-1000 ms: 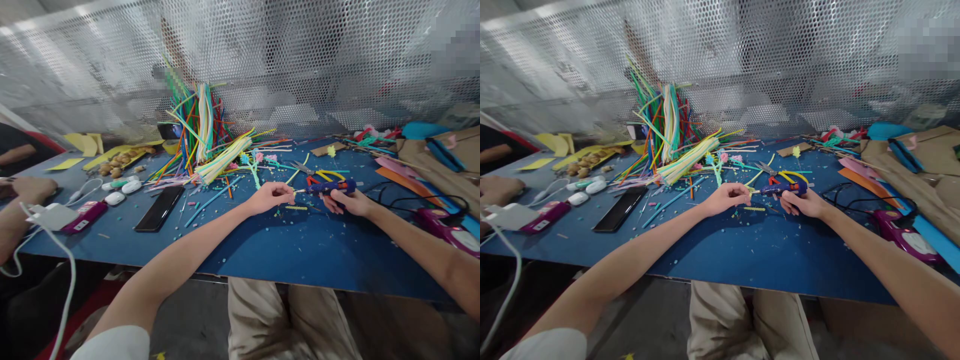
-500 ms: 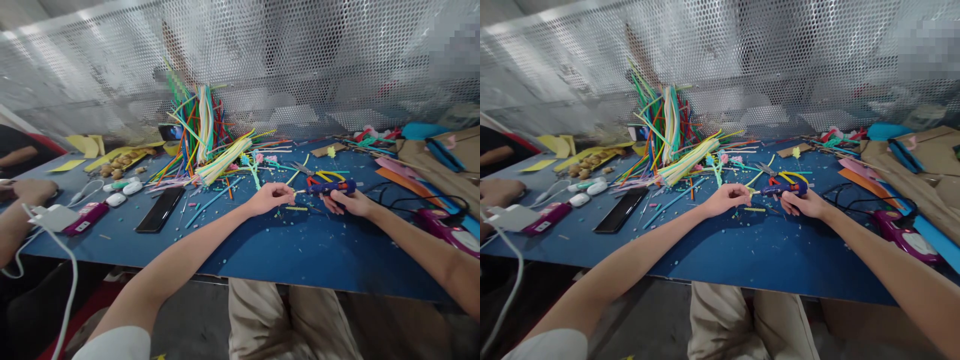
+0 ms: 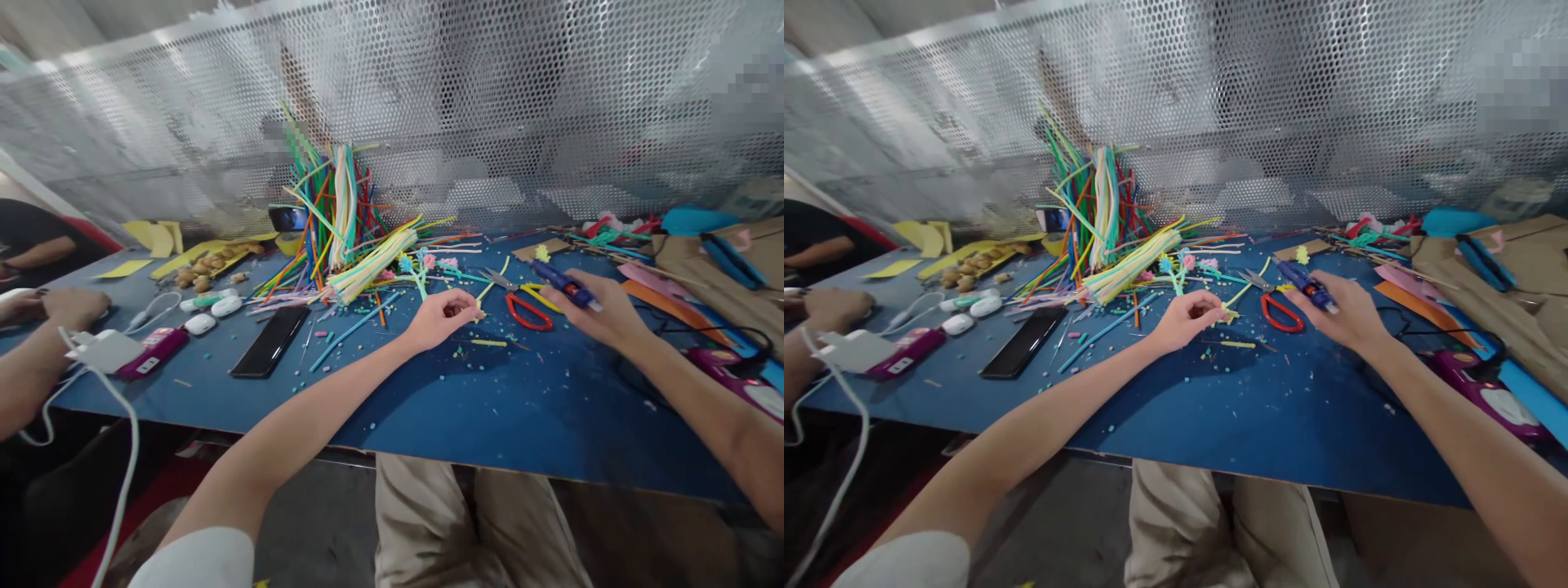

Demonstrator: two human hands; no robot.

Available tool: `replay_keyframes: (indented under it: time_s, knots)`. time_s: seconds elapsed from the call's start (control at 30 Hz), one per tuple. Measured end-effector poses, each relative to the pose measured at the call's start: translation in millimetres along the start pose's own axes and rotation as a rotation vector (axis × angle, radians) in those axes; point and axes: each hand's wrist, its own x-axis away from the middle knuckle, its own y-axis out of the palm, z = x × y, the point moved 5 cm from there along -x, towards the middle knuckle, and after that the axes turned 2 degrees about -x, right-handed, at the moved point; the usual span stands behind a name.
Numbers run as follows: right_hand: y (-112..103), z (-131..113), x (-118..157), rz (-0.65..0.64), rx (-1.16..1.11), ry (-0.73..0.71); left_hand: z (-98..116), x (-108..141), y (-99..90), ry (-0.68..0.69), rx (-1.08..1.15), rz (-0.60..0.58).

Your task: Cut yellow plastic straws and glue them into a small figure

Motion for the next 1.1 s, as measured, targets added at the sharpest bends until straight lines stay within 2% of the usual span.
replay_keyframes:
  time_s: [0.07,0.13,0.23,0.3,0.37,0.43,0.53,0.63,0.87,1.1]
  knots:
    - [-2.6,12.8,-4.0,0.057,0.276,0.023,2.2,0.6,-1.8,0.025,-0.040,0.037]
    - [0.0,31.3,-5.9,0.022,0.435,0.094,4.1,1.4,-1.6,0.034,-0.066,0.050]
    - [-1.0,47.7,-6.6,0.030,0.535,0.161,6.5,2.5,1.1,0.040,-0.081,0.044]
    - [-5.3,41.4,-7.8,0.087,0.527,0.120,7.9,2.6,2.9,0.051,-0.119,0.041]
    - [-6.7,20.8,-8.8,0.105,0.395,-0.007,11.4,2.2,4.7,0.103,-0.172,0.039]
    - [-1.5,-6.0,-6.9,0.017,0.109,-0.118,17.0,2.2,6.8,0.190,-0.209,0.045]
    - [17.4,-40.5,2.9,-0.226,-0.348,-0.062,25.1,3.7,10.6,0.291,-0.236,0.063]
    - [33.6,-63.5,15.1,-0.356,-0.588,-0.024,30.4,6.0,14.3,0.334,-0.253,0.079]
    - [48.7,-64.8,22.3,-0.479,-0.773,0.061,29.1,8.1,18.1,0.366,-0.251,0.094]
    - [55.8,-65.0,23.4,-0.468,-0.798,0.099,25.8,7.6,20.2,0.353,-0.201,0.074]
